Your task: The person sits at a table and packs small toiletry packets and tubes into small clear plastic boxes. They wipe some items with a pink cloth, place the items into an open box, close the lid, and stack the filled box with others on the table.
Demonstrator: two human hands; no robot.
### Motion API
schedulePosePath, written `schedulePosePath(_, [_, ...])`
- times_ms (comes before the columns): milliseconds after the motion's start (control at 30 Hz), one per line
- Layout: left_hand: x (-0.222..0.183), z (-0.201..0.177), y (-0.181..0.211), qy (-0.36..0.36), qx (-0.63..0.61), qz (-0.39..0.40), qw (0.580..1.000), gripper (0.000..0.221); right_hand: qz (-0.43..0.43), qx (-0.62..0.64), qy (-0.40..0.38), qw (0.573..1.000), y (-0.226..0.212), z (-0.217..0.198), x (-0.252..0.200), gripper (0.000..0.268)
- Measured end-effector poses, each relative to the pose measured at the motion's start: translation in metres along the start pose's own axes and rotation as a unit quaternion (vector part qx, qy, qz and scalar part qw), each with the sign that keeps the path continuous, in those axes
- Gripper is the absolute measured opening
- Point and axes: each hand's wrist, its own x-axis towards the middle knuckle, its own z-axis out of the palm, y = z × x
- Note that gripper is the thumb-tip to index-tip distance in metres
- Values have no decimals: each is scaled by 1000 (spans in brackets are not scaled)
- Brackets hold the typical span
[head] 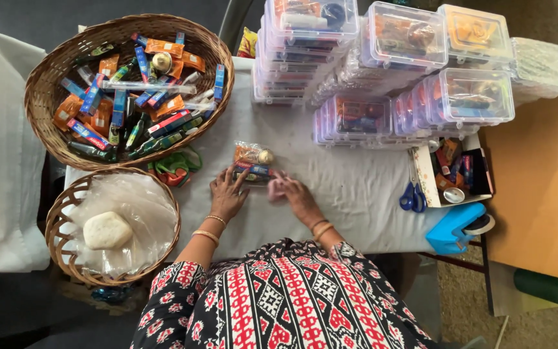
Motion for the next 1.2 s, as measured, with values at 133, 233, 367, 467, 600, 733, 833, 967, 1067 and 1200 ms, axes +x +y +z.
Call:
schedulePosePath(133, [12, -8, 11, -25, -23, -30, 999, 60, 2, -25, 34, 999, 17, -18, -31, 46])
schedulePosePath(233, [36, -11, 24, 31, -42, -30, 998, 58, 110, -11, 42, 993, 6, -23, -35, 39])
schedulePosePath(367, [91, 2, 32, 15, -42, 93, 995, 72, 62, 88, 93, 990, -25, -25, -16, 52])
schedulePosePath(467, [120, 27, 22, -51, -31, 125, 990, 78, 20, 78, 27, 996, -30, -23, -12, 53])
schedulePosePath(600, [123, 11, 33, -197, 7, 3, 980, 70, 21, 67, 9, 997, -33, -53, -16, 53])
schedulePosePath(733, [116, -33, 49, -230, -7, -100, 968, 80, 83, 68, 29, 994, 5, -30, -38, 53])
schedulePosePath(833, [114, -13, 21, -258, -117, -152, 947, 88, 159, 110, 47, 980, 37, -1, -50, 57])
schedulePosePath(967, [100, 1, -2, -265, -178, -151, 936, 61, 236, 332, 109, 907, 75, 43, -49, 52])
schedulePosePath(1067, [80, 17, -19, -253, -332, -168, 893, 51, 295, 543, 149, 772, 82, 52, -32, 46])
schedulePosePath(1200, [58, 5, 1, -233, -638, -175, 713, 42, 305, 782, 140, 526, 77, 54, -2, 42])
